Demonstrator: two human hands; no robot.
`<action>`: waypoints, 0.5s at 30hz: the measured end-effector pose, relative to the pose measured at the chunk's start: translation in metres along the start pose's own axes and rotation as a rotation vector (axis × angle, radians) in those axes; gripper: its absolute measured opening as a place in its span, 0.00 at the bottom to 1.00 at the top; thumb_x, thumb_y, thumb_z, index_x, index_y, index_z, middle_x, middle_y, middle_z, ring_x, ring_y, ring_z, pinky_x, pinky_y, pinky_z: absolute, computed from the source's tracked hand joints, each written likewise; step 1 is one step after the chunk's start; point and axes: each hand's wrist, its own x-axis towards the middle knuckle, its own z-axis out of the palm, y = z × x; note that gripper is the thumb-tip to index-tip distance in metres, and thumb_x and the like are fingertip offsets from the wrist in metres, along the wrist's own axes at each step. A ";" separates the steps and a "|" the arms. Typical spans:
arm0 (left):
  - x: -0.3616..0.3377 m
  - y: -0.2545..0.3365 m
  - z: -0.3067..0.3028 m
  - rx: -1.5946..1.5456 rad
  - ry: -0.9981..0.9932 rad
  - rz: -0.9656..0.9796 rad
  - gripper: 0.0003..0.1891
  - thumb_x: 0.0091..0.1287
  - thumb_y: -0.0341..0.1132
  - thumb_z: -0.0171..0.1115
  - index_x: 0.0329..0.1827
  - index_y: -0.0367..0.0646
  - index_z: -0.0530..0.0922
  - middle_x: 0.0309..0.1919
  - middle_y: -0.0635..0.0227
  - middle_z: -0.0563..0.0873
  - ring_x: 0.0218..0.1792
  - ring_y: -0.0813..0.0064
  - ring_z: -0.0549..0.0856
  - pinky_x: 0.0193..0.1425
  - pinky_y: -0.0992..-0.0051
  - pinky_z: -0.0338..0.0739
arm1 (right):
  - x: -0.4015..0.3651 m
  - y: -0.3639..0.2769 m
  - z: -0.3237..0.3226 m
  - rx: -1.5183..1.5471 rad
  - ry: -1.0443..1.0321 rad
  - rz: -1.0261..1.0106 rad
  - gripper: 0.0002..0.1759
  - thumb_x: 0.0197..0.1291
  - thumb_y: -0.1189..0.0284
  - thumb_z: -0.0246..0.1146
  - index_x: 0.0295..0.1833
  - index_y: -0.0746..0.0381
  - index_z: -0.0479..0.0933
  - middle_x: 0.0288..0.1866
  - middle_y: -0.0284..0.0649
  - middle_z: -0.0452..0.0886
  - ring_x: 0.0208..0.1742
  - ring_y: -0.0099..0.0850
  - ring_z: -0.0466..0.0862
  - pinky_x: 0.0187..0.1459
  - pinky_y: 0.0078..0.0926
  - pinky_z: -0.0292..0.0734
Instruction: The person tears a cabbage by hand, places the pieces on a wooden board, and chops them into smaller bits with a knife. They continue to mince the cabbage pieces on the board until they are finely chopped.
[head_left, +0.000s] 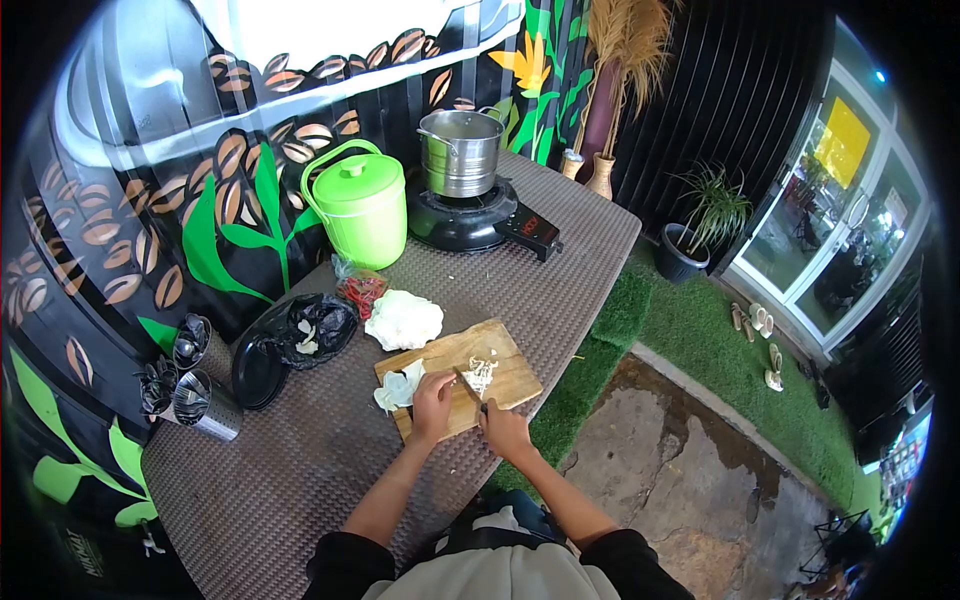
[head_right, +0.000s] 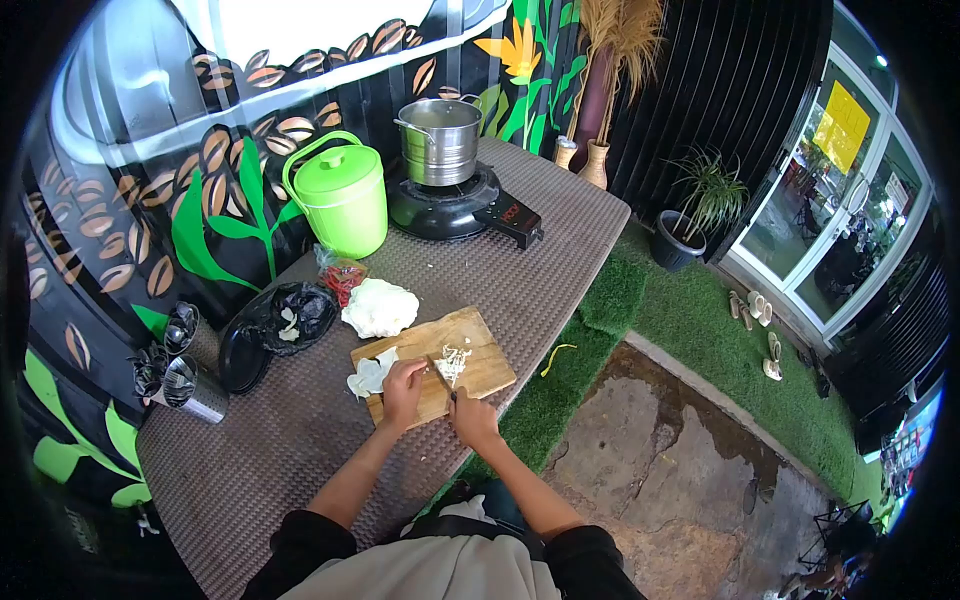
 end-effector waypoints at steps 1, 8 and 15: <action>0.000 0.001 -0.002 0.027 -0.005 0.013 0.09 0.56 0.18 0.57 0.39 0.37 0.80 0.41 0.59 0.85 0.45 0.59 0.82 0.52 0.63 0.76 | 0.002 0.004 0.002 0.001 -0.002 0.000 0.16 0.64 0.61 0.53 0.44 0.64 0.66 0.25 0.55 0.80 0.30 0.55 0.82 0.33 0.50 0.77; 0.000 -0.007 -0.027 0.451 0.069 -0.020 0.09 0.54 0.28 0.62 0.39 0.44 0.83 0.46 0.62 0.83 0.53 0.65 0.77 0.66 0.58 0.58 | -0.005 -0.003 0.007 0.002 -0.028 -0.072 0.16 0.65 0.59 0.51 0.44 0.64 0.67 0.26 0.54 0.80 0.30 0.53 0.82 0.33 0.50 0.77; 0.008 -0.017 -0.032 0.639 -0.094 -0.316 0.12 0.54 0.29 0.64 0.42 0.47 0.81 0.53 0.65 0.77 0.59 0.64 0.71 0.68 0.49 0.50 | 0.007 0.006 0.005 -0.049 0.029 0.043 0.17 0.65 0.58 0.50 0.45 0.62 0.68 0.26 0.53 0.81 0.31 0.52 0.83 0.35 0.48 0.78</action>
